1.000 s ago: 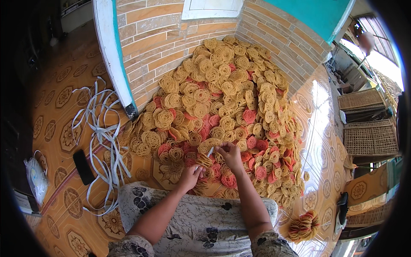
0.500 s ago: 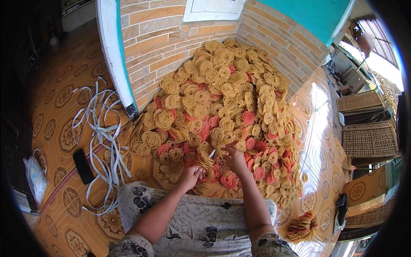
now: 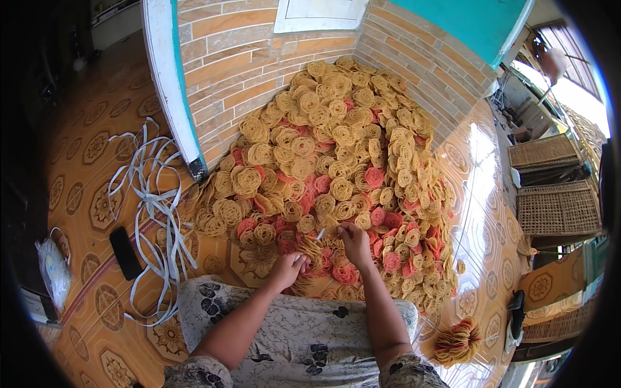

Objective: The person sits on the floor and uses scissors to cut small, rolled, flower-shaped items from a large pile. They then use a white ribbon to tie the cut items together into a small bundle.

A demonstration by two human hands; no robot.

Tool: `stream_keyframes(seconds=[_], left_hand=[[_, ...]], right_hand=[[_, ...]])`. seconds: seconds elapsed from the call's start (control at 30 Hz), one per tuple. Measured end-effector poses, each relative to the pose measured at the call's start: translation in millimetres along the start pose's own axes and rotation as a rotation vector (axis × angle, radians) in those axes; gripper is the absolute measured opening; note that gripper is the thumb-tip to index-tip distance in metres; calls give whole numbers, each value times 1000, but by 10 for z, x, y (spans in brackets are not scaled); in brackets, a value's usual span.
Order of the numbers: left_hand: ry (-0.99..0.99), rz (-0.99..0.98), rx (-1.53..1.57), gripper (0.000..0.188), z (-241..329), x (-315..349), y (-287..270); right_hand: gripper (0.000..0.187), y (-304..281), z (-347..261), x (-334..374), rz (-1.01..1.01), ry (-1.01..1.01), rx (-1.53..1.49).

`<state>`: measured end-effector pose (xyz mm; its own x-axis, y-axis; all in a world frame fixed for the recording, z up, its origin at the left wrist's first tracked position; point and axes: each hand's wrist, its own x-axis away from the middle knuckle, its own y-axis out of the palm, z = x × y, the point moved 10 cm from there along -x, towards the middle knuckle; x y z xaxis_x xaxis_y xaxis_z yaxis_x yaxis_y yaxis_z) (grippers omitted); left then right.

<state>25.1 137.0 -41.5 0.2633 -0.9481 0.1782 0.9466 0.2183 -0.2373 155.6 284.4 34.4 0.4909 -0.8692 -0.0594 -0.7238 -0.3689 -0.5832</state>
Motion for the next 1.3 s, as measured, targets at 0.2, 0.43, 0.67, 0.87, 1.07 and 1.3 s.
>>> stream_keyframes(seconds=[0.2,0.43,0.67,0.87,1.07,1.3], left_hand=[[13,27,55,28,-43,-38,-43],[24,35,33,27,-40,-32,-23],[40,-18,-50,29,35,-9,34],[39,-60,-93,29,100,21,77],[20,-75,-63,29,103,33,88],[11,18,-1,30,52,2,11]], right_hand=[[19,245,-263,52,-400,-320,-35],[33,-132,-160,-465,290,-390,798],[36,-1,172,-274,-129,48,-29],[31,14,-282,-22,-95,-66,-26],[35,114,-640,134,-201,-249,11],[34,-116,-472,-100,-164,-328,-241]])
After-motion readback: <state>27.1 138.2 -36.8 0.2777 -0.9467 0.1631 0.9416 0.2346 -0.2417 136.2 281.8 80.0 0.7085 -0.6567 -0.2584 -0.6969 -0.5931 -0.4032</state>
